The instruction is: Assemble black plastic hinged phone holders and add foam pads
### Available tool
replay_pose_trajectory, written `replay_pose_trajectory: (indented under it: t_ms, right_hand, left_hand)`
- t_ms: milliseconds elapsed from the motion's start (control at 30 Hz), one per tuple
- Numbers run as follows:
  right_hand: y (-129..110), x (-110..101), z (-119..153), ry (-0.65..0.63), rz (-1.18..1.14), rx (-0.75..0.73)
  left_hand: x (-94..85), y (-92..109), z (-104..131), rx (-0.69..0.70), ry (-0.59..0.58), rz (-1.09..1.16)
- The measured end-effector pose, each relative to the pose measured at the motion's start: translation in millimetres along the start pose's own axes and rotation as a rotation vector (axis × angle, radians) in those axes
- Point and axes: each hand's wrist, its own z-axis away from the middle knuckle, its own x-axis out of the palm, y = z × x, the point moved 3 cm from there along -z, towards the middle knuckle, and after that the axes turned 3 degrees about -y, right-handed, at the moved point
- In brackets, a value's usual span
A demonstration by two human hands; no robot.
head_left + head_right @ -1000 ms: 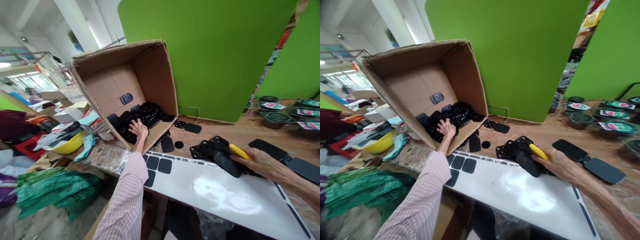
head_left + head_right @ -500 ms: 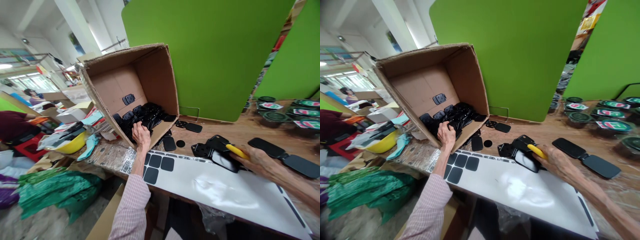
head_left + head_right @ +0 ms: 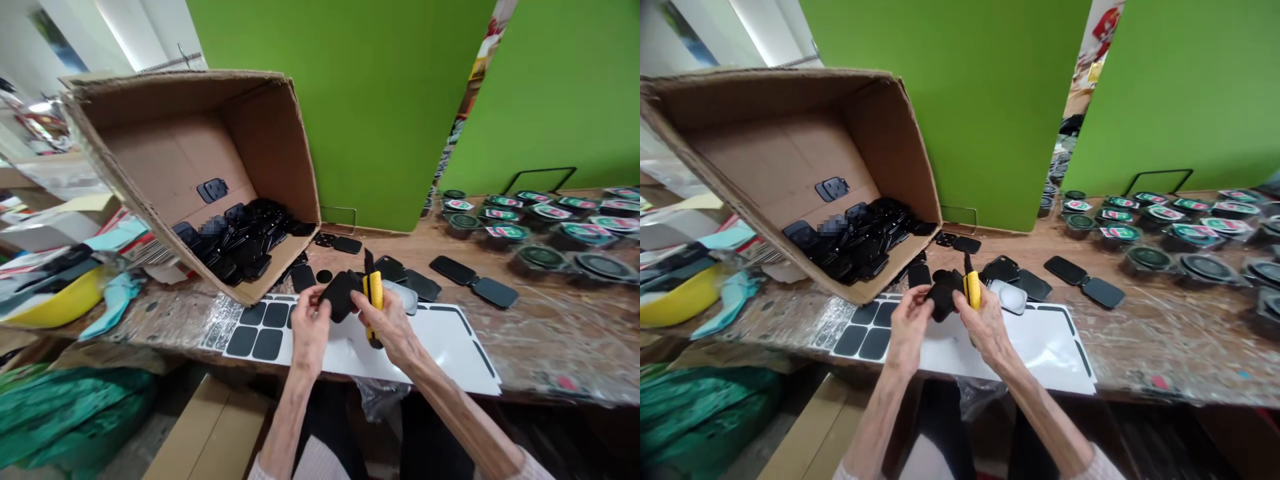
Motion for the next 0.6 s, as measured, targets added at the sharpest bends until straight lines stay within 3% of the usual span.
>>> replay_pose_trajectory:
  t_ms: [100,167,300,367,433,500,533,600]
  right_hand:
    - [-5,-4,9,0.046,0.114,-0.105]
    - [-10,-4,16,0.013,0.152,-0.176]
    - [-9,-2,30,0.038,0.030,-0.165]
    - [0,1,36,0.060,-0.050,-0.063]
    - [12,6,42,0.012,-0.165,0.088]
    - [19,8,47,0.022,-0.204,0.131]
    - [19,7,49,0.065,-0.145,0.072]
    - [10,2,52,0.127,0.111,-0.202]
  left_hand:
    - [7.2,10,15,0.173,-0.221,-0.141]
    - [10.4,11,20,0.128,-0.317,-0.057]
    - [18.7,0,24,-0.313,-0.251,0.563]
    - [24.4,-3,27,-0.423,-0.185,0.813]
    - [28.9,-3,30,-0.436,-0.161,0.882]
    - [30.5,1,33,-0.385,-0.152,0.788]
    - [29.9,4,34,-0.337,-0.147,0.708]
    - [26.9,11,35,-0.254,-0.142,0.551]
